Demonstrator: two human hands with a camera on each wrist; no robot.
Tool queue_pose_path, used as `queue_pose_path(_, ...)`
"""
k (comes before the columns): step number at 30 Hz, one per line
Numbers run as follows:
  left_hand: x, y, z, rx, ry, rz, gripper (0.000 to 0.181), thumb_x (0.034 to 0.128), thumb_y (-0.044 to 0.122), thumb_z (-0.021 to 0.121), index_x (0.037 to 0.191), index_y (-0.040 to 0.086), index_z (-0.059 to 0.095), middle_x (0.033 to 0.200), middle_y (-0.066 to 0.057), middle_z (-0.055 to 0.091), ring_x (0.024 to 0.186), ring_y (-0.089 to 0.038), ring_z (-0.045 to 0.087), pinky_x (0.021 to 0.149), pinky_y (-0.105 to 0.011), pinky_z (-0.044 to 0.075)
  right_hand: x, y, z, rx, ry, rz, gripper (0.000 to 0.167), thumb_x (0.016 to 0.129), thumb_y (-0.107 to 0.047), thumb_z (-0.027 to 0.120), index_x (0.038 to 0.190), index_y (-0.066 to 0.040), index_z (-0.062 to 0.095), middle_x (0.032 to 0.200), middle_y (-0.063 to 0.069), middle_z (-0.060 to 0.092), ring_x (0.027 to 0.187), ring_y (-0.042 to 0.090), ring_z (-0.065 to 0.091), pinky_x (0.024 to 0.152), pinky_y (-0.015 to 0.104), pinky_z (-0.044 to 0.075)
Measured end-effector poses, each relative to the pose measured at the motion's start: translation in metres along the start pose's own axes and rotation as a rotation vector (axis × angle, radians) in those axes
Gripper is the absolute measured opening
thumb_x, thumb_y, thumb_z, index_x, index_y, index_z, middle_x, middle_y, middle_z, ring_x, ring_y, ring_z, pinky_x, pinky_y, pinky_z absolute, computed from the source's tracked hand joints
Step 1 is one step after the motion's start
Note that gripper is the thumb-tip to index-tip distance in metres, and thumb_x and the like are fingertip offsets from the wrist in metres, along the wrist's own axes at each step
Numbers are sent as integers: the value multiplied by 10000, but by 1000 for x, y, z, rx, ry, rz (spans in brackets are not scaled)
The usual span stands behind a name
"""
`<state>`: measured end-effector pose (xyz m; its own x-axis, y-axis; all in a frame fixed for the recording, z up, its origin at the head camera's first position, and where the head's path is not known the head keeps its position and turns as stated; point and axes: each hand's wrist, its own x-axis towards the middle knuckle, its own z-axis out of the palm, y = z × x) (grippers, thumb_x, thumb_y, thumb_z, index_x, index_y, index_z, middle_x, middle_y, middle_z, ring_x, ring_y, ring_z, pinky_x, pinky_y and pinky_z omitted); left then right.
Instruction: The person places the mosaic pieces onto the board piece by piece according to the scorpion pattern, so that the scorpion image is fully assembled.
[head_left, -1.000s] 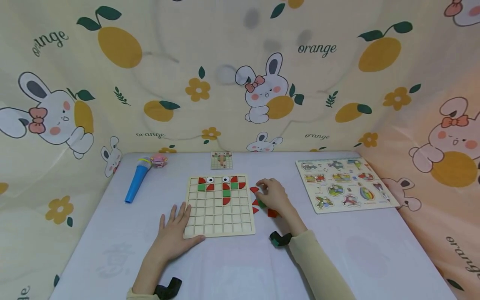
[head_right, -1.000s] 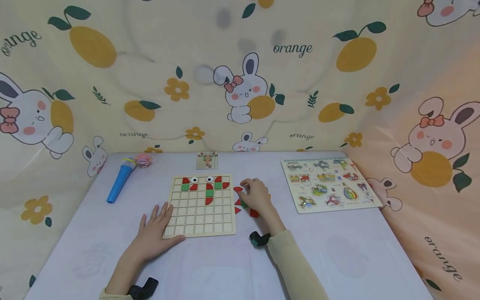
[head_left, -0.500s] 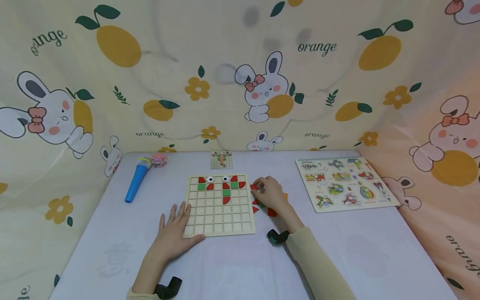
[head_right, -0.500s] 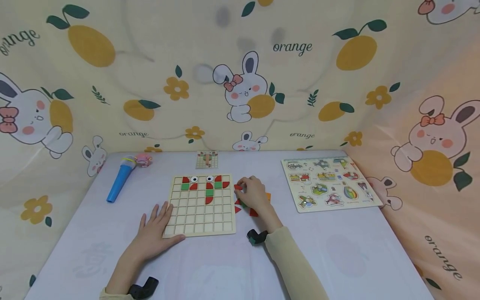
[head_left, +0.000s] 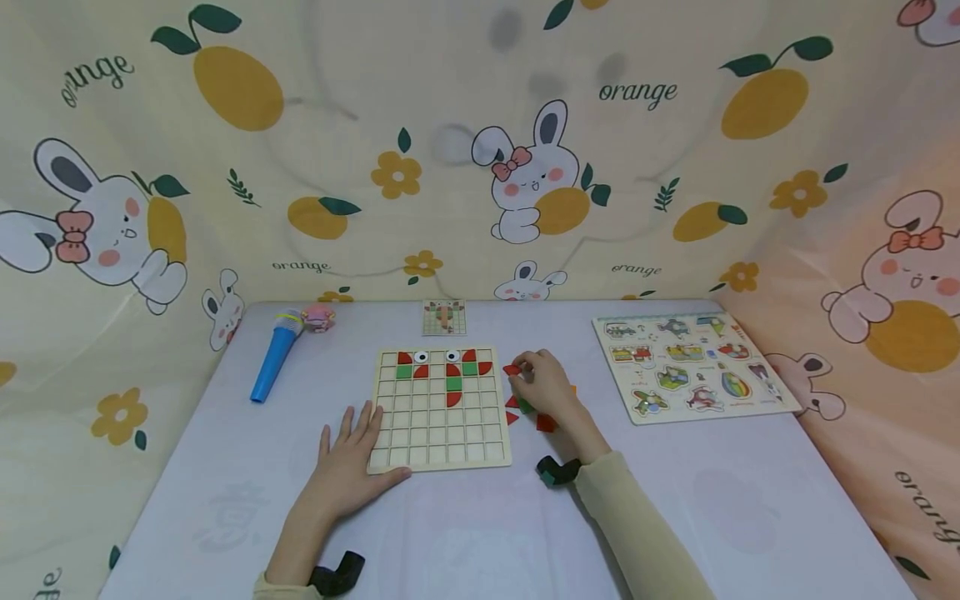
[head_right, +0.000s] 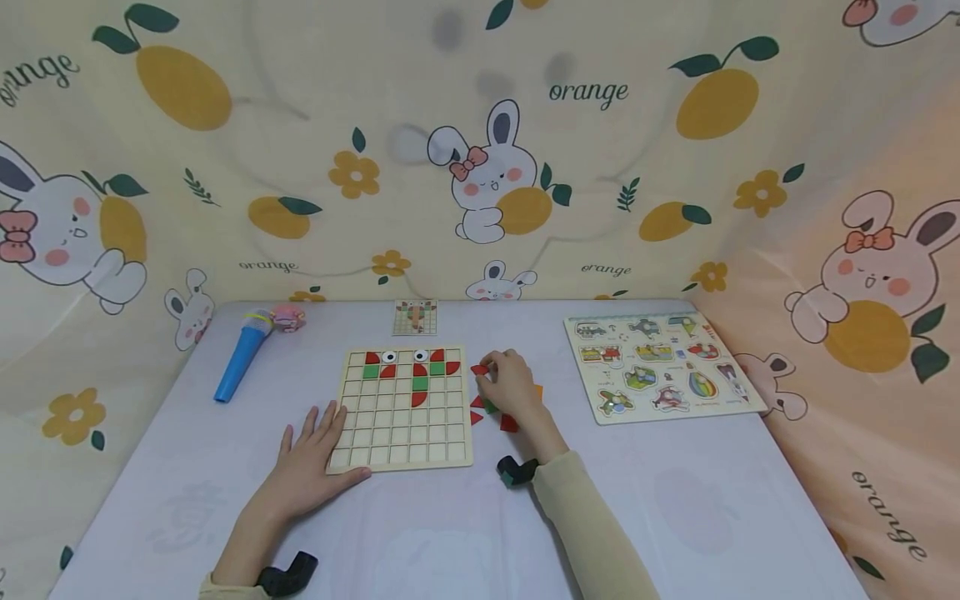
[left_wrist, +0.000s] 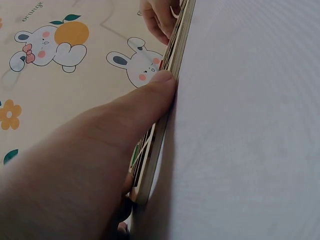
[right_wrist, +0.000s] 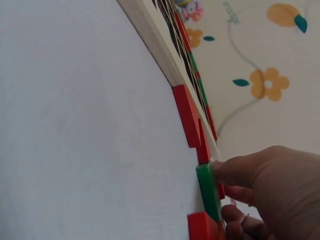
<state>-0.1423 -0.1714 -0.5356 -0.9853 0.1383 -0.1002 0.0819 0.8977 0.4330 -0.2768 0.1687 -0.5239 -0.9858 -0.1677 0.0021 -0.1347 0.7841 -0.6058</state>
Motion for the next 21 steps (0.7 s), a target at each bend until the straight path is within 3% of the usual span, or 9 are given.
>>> queue_pose_path(10, 3, -3, 1, 14, -21, -1, 1200, 848, 783, 682, 1685, 58, 218, 1764, -169, 144, 1626, -480, 31, 1234, -768, -4, 0, 0, -1, -12, 16, -12, 295, 1019, -152, 652, 1297, -82, 722, 1166, 175, 641, 1000, 304, 587, 878, 467, 556)
queue_pose_path(14, 2, -3, 0, 13, -26, -3, 1201, 850, 785, 680, 1690, 68, 207, 1767, -162, 137, 1629, -473, 24, 1238, -763, -6, 1, 1, -1, 18, 37, 26, 296, 1010, -127, 649, 1286, -23, 669, 1133, 174, 625, 978, 298, 572, 849, 432, 549)
queue_pose_path(21, 1, -2, 0, -3, -16, 5, 1196, 851, 771, 689, 1689, 59, 218, 1764, -177, 155, 1626, -481, 35, 1235, -767, -3, 4, -4, 6, 3, 70, 89, 366, 981, -293, 738, 1131, 18, 619, 1050, 160, 573, 917, 281, 526, 772, 383, 471)
